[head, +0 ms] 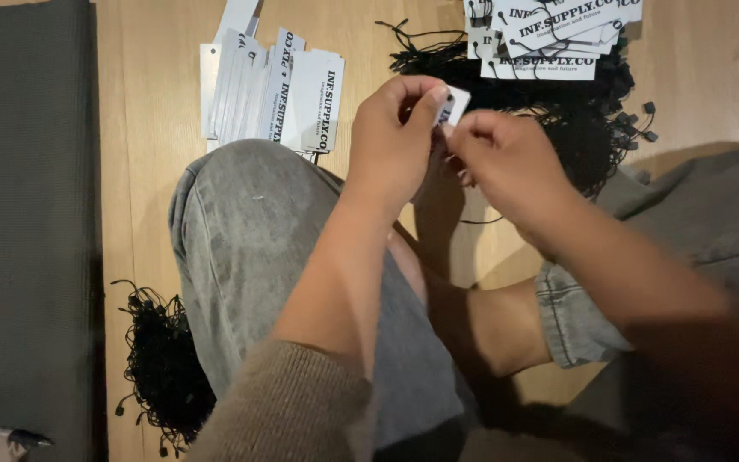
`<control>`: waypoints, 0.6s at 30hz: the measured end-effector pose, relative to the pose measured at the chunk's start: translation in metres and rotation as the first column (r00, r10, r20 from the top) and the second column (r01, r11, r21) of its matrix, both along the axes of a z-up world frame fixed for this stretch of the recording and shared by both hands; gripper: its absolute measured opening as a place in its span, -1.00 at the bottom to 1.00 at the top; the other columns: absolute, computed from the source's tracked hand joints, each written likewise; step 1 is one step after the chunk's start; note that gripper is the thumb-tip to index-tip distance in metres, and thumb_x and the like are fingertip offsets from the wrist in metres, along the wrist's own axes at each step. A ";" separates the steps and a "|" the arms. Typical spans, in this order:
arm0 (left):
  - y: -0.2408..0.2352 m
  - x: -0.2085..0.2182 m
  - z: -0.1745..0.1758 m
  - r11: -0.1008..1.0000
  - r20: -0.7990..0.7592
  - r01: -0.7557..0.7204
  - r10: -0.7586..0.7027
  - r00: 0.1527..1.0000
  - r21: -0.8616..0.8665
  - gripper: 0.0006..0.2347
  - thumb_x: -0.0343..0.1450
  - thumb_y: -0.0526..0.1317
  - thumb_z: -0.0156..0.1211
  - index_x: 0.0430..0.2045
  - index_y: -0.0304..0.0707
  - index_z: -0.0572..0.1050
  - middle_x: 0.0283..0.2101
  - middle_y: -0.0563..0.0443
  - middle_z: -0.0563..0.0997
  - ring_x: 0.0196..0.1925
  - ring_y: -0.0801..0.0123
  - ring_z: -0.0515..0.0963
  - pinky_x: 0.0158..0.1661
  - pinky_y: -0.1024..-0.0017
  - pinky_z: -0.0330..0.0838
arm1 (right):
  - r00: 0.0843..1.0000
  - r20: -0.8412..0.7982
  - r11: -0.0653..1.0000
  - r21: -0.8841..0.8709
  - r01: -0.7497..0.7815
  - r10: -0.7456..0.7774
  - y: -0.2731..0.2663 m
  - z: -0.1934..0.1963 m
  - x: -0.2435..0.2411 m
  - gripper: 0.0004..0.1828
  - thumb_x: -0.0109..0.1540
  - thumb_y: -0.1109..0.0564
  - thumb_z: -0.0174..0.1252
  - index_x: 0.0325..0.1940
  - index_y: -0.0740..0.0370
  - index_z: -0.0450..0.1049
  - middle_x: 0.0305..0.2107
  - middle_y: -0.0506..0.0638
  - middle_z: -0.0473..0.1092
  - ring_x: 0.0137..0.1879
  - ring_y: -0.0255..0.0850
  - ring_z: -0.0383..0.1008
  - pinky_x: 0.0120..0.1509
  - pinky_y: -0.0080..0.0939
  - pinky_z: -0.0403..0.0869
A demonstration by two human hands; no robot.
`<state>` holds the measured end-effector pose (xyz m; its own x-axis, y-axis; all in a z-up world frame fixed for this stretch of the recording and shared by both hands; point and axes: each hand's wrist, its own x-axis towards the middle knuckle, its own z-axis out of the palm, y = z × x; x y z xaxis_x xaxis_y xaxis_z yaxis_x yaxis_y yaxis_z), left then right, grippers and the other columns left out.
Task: The person sits on the floor and repeatedly picks up white rectangular tags and black strings. They thread the string through the hole in each tag and place the assembled unit into a growing pile on the floor.
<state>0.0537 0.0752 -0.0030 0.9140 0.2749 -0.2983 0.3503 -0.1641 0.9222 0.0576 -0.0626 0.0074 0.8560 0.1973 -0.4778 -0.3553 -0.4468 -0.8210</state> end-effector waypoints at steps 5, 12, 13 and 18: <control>0.026 0.014 -0.019 0.635 0.026 -0.443 0.589 0.808 -0.633 -0.90 0.37 -0.38 0.11 -0.55 -0.15 0.41 -0.30 -0.01 0.58 -0.19 0.29 0.56 -0.08 0.20 0.58 | 0.944 -0.113 0.950 -0.060 0.306 -0.311 0.008 0.007 -0.002 -0.81 0.42 0.08 0.00 -0.14 0.16 0.49 -0.29 -0.01 0.54 -0.25 -0.29 0.53 -0.23 -0.40 0.46; 0.011 0.003 0.000 0.938 -0.011 -0.342 0.342 0.940 -0.057 -0.86 0.42 -0.29 -0.16 -0.36 0.09 0.37 -0.34 0.22 0.63 -0.17 0.42 0.60 -0.06 0.41 0.35 | 0.901 -0.013 0.894 0.114 0.433 -0.434 -0.005 0.008 0.000 -0.83 0.43 0.05 -0.01 -0.05 0.13 0.44 -0.33 -0.05 0.57 -0.30 -0.36 0.58 -0.12 -0.35 0.59; 0.004 0.000 0.010 0.939 -0.011 -0.339 0.339 0.941 -0.058 -0.86 0.42 -0.29 -0.16 -0.36 0.09 0.37 -0.34 0.22 0.63 -0.17 0.42 0.60 -0.06 0.41 0.35 | 0.900 -0.012 0.893 0.113 0.435 -0.436 -0.008 0.005 0.000 -0.83 0.43 0.05 -0.01 -0.05 0.13 0.44 -0.33 -0.05 0.57 -0.30 -0.36 0.58 -0.12 -0.35 0.59; -0.012 -0.008 0.025 0.990 -0.075 0.113 -0.120 0.990 -0.084 -0.54 0.33 0.26 -0.21 -0.33 0.00 0.57 -0.31 0.21 0.60 -0.19 0.48 0.56 -0.10 0.51 0.35 | 0.935 -0.058 0.905 0.235 0.354 -0.351 -0.006 0.009 -0.004 -0.86 0.39 0.07 0.14 -0.11 0.16 0.55 -0.52 0.00 0.51 -0.56 -0.30 0.43 -0.53 -0.33 0.44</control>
